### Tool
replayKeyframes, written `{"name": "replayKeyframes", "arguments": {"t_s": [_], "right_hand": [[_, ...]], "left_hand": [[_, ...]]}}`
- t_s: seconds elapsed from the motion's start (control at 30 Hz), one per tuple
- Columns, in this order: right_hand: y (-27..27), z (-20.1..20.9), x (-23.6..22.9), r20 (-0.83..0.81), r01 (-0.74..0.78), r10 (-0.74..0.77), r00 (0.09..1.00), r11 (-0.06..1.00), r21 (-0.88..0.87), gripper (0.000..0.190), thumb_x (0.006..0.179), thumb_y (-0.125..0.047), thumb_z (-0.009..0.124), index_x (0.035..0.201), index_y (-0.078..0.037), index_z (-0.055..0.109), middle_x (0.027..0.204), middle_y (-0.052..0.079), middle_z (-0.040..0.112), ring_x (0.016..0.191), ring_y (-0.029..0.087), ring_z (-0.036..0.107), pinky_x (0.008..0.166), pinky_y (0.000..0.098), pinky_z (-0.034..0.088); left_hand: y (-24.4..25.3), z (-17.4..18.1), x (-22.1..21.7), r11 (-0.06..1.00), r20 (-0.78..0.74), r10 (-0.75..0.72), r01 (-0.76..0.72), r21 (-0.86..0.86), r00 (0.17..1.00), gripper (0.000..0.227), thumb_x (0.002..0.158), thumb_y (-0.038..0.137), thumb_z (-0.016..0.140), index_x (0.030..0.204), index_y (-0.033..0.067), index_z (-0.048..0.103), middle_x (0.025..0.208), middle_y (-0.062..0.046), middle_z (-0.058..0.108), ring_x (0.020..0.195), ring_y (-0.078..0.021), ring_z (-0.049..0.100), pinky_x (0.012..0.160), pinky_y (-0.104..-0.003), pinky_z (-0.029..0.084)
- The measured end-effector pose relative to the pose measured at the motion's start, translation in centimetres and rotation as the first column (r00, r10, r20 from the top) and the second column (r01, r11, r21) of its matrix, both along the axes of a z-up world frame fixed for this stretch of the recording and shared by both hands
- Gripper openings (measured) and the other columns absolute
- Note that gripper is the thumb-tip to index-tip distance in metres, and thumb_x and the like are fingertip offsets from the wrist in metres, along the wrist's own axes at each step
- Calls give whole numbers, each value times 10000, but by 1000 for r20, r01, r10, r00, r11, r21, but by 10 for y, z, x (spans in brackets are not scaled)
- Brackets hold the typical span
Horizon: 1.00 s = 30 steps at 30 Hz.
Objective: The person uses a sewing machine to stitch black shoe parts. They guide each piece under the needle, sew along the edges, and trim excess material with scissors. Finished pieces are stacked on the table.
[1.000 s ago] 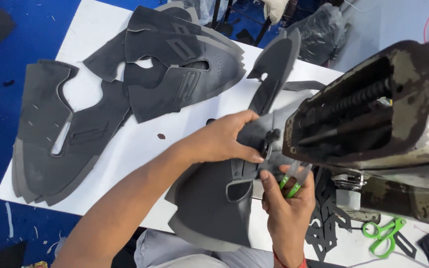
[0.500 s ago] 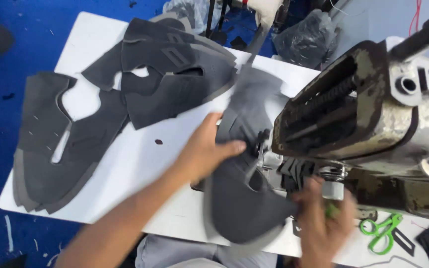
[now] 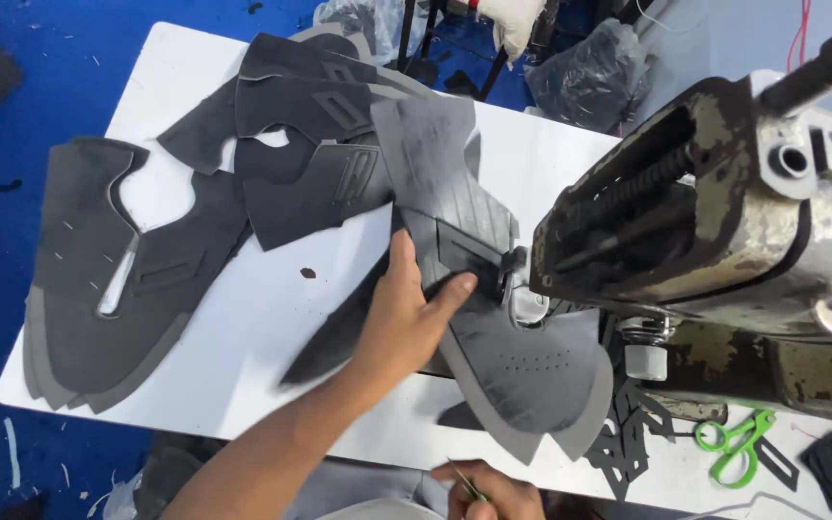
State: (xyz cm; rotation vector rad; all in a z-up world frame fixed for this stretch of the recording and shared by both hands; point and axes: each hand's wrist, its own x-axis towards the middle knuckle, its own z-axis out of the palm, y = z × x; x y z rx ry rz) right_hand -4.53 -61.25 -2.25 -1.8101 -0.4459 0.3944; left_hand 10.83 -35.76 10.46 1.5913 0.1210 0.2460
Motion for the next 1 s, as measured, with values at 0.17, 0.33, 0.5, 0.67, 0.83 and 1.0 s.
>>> {"name": "replayKeyframes", "arguments": {"t_s": [0.17,0.33,0.5,0.67,0.83,1.0], "right_hand": [[12,5,20,-468,191,-172,867,982,-7,734,969,-563,369,1142,47,739,585,87,662,411,103,444,411,284,344],[36,47,41,-477,369,-342,810,929,-40,579,987,-436,465,1204,65,657,615,131,643,418,128,443,429,313,400],[44,64,55,-532,368,-373,760,922,-120,503,1001,-374,435,1181,21,688,684,113,650,475,120,430,455,316,375],[61,74,57,-459,349,-396,795,918,-187,401,992,-284,518,1125,26,736,669,110,635,491,135,461,466,313,357],[74,57,65,-328,262,-300,896,953,-154,303,959,-236,617,1123,-13,739,678,43,625,545,81,488,504,261,397],[132,79,93,-166,216,-216,962,976,-18,369,994,-370,596,973,-21,716,637,-3,535,543,54,440,487,240,363]], "left_hand": [[47,-37,-8,961,-540,-268,185,-204,798,743,1049,549,485,1184,-160,661,1115,-308,741,1026,-399,718,914,-429,576],[45,-51,1,999,-601,17,4,34,799,787,1023,615,481,1178,-124,703,1166,-315,741,1108,-373,725,982,-410,539],[56,-78,72,792,-315,-117,-103,-601,942,922,903,683,584,1500,-17,538,1440,-125,619,1292,-248,562,1041,-376,425],[52,-91,113,772,-304,124,-284,-568,945,889,871,591,744,1506,32,472,1418,-78,575,1276,-230,549,1009,-397,443],[91,-33,65,901,139,419,-430,60,897,519,953,441,740,1234,7,689,1113,-139,792,1027,-280,755,941,-378,561],[109,8,18,587,51,278,-212,781,959,754,851,152,715,1530,28,412,981,-222,727,891,-416,709,743,-488,552]]}}
